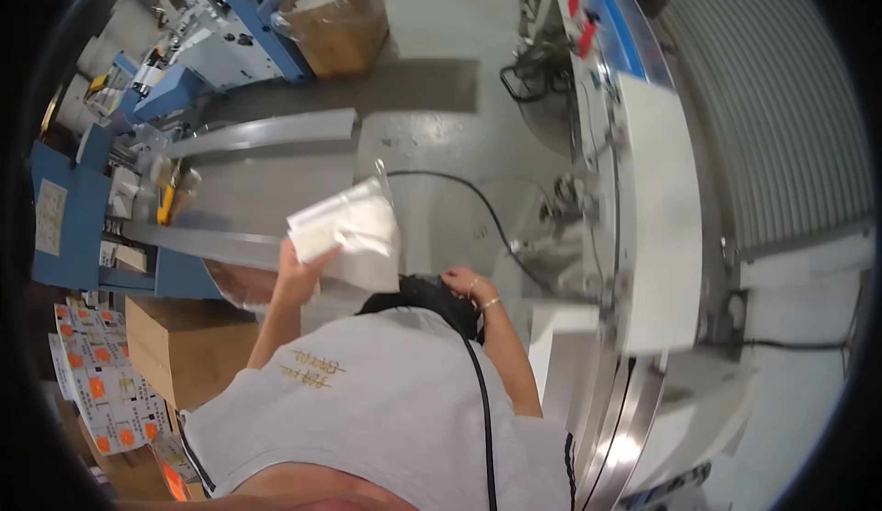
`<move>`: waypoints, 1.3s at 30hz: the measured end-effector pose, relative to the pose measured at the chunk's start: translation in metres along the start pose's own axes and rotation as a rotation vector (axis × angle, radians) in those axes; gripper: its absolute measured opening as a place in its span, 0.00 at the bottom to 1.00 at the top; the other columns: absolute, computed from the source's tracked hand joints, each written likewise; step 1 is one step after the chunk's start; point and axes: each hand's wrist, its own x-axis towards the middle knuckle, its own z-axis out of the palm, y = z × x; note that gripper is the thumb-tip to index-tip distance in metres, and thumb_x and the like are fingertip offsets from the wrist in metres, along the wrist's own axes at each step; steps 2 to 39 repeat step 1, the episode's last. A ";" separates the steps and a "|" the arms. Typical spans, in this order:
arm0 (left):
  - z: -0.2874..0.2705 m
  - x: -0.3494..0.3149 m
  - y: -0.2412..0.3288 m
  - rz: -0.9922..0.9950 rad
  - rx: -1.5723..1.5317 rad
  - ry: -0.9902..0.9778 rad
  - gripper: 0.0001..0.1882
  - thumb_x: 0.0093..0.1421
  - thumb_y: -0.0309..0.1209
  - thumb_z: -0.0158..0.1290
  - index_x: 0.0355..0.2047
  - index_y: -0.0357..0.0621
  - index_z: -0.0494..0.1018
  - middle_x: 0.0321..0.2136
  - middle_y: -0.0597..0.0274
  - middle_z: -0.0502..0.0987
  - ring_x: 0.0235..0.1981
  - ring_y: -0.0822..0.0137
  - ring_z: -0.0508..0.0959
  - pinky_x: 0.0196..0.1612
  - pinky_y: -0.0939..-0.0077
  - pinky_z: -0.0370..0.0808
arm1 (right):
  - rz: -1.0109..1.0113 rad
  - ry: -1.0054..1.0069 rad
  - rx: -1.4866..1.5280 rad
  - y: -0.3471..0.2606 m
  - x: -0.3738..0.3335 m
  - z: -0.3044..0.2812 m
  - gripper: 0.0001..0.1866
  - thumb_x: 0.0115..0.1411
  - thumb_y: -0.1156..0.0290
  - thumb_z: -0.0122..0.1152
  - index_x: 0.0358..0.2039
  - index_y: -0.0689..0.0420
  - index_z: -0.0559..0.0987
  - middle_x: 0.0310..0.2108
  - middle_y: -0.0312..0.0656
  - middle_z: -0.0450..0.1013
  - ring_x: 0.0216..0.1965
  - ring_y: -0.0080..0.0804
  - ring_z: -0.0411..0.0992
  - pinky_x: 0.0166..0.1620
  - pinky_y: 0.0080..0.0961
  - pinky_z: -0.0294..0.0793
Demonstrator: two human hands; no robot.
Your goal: Processing, inspecting, and loading paper products into factory machinery.
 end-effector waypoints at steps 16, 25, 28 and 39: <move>-0.003 0.021 -0.031 0.069 0.038 -0.050 0.17 0.50 0.29 0.58 0.42 0.39 0.73 0.39 0.63 0.75 0.44 0.73 0.69 0.51 0.78 0.62 | -0.160 -0.003 -0.151 0.000 0.024 -0.015 0.21 0.57 0.55 0.47 0.44 0.55 0.75 0.29 0.46 0.75 0.22 0.27 0.71 0.30 0.27 0.72; -0.003 0.021 -0.031 0.069 0.038 -0.050 0.17 0.50 0.29 0.58 0.42 0.39 0.73 0.39 0.63 0.75 0.44 0.73 0.69 0.51 0.78 0.62 | -0.160 -0.003 -0.151 0.000 0.024 -0.015 0.21 0.57 0.55 0.47 0.44 0.55 0.75 0.29 0.46 0.75 0.22 0.27 0.71 0.30 0.27 0.72; -0.003 0.021 -0.031 0.069 0.038 -0.050 0.17 0.50 0.29 0.58 0.42 0.39 0.73 0.39 0.63 0.75 0.44 0.73 0.69 0.51 0.78 0.62 | -0.160 -0.003 -0.151 0.000 0.024 -0.015 0.21 0.57 0.55 0.47 0.44 0.55 0.75 0.29 0.46 0.75 0.22 0.27 0.71 0.30 0.27 0.72; -0.003 0.021 -0.031 0.069 0.038 -0.050 0.17 0.50 0.29 0.58 0.42 0.39 0.73 0.39 0.63 0.75 0.44 0.73 0.69 0.51 0.78 0.62 | -0.160 -0.003 -0.151 0.000 0.024 -0.015 0.21 0.57 0.55 0.47 0.44 0.55 0.75 0.29 0.46 0.75 0.22 0.27 0.71 0.30 0.27 0.72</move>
